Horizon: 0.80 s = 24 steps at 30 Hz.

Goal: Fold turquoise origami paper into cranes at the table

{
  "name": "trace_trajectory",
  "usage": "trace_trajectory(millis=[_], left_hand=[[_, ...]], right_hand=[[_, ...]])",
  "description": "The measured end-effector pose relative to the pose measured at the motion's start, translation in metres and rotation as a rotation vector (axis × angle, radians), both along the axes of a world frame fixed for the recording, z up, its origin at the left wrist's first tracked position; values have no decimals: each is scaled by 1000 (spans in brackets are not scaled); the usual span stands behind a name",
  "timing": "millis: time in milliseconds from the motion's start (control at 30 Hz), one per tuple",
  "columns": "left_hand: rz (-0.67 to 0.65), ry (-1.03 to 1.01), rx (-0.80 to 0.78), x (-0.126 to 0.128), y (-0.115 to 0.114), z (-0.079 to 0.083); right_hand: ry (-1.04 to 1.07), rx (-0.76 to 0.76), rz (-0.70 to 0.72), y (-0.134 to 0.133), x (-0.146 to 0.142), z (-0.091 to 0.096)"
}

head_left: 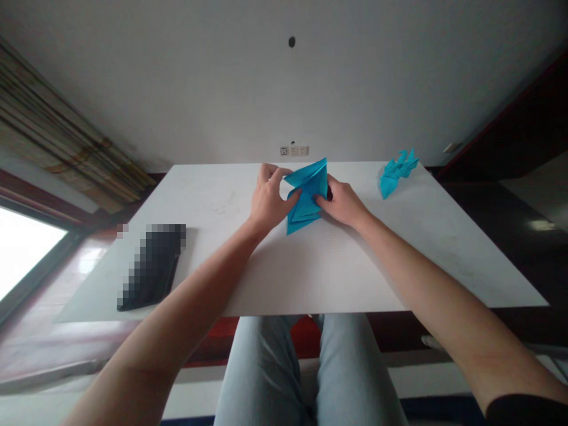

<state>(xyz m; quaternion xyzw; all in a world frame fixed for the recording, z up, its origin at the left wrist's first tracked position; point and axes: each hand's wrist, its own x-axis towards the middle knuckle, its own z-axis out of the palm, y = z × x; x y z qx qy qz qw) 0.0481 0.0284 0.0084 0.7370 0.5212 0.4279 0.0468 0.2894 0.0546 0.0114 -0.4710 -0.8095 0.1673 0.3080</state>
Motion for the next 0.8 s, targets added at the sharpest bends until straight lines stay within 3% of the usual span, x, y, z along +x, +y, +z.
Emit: trace_trajectory(millis=[100, 200, 400, 500, 800], left_hand=[[-126, -23, -12, 1, 0, 3], [-143, -58, -56, 2, 1, 4], [-9, -123, -63, -2, 6, -1], [-5, -155, -77, -6, 11, -6], [-35, -232, -143, -10, 19, -15]], right_hand=[[75, -9, 93, 0, -3, -3], [104, -8, 151, 3, -5, -10], [-118, 19, 26, 13, 3, -23], [-202, 18, -26, 15, 6, -27], [-111, 9, -27, 14, 3, -20]])
